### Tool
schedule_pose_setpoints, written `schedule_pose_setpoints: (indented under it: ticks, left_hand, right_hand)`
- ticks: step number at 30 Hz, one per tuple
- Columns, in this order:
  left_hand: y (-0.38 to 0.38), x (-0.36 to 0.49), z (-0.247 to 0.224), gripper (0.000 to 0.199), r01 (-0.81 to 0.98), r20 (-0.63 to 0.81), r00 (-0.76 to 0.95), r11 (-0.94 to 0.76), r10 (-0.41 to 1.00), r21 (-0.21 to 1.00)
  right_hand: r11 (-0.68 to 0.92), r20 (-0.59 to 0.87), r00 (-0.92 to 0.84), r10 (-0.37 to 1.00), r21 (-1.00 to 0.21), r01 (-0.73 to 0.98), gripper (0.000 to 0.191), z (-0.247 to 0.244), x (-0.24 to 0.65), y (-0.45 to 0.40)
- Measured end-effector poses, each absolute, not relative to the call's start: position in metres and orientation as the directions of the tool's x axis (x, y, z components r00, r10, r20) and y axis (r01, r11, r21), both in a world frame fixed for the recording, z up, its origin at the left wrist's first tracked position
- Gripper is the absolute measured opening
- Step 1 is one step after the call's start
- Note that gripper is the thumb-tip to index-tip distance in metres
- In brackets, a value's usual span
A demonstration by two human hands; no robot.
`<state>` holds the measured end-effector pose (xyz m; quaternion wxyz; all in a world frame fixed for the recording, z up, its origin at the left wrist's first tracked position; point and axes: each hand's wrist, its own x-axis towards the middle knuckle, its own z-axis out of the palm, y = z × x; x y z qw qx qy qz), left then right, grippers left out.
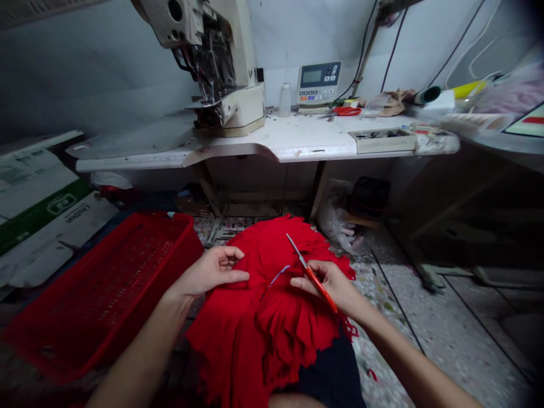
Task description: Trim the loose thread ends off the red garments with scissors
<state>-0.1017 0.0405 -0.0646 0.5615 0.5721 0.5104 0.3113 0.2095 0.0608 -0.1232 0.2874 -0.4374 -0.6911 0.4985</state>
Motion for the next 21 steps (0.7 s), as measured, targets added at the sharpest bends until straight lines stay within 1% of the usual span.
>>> schedule_pose_setpoints:
  ticks: [2, 4, 6, 8, 10, 14, 16, 19, 21]
  left_hand:
    - [0.047, -0.093, -0.064, 0.033, 0.168, -0.171, 0.21, 0.137, 0.963, 0.976]
    - [0.055, -0.084, -0.059, 0.034, 0.078, -0.14, 0.18, 0.128, 0.974, 0.989]
    - [0.062, -0.074, -0.051, 0.038, -0.001, -0.103, 0.171, 0.105, 0.98, 0.994]
    - [0.068, -0.066, -0.044, 0.041, -0.034, -0.075, 0.19, 0.083, 0.979, 0.996]
    - [0.071, -0.06, -0.041, 0.041, -0.026, -0.081, 0.212, 0.088, 0.974, 0.996]
    - [0.073, -0.05, -0.048, 0.031, -0.009, -0.099, 0.178, 0.103, 0.979, 0.995]
    - [0.071, -0.047, -0.054, 0.028, -0.043, -0.109, 0.172, 0.118, 0.979, 0.992]
    - [0.067, -0.044, -0.062, 0.03, -0.113, -0.142, 0.178, 0.163, 0.974, 0.98]
    - [0.065, -0.043, -0.065, 0.03, -0.105, -0.152, 0.176, 0.172, 0.973, 0.979]
  right_hand:
    - [0.177, -0.017, -0.463, 0.886, -0.911, 0.373, 0.052, -0.126, 0.21, 0.058]
    - [0.243, 0.003, -0.483, 0.876, -0.866, 0.436, 0.047, -0.125, 0.212, 0.057]
    - [0.304, 0.018, -0.511, 0.859, -0.821, 0.482, 0.04, -0.12, 0.215, 0.058]
    - [0.353, 0.033, -0.535, 0.844, -0.786, 0.507, 0.036, -0.113, 0.218, 0.06]
    - [0.38, 0.043, -0.544, 0.838, -0.761, 0.525, 0.036, -0.106, 0.219, 0.063]
    - [0.403, 0.04, -0.555, 0.831, -0.731, 0.55, 0.039, -0.1, 0.219, 0.067]
    - [0.416, 0.033, -0.567, 0.823, -0.715, 0.562, 0.04, -0.1, 0.218, 0.067]
    - [0.442, 0.045, -0.581, 0.813, -0.698, 0.563, 0.041, -0.1, 0.218, 0.066]
    - [0.437, 0.066, -0.566, 0.822, -0.711, 0.551, 0.043, -0.1, 0.216, 0.067]
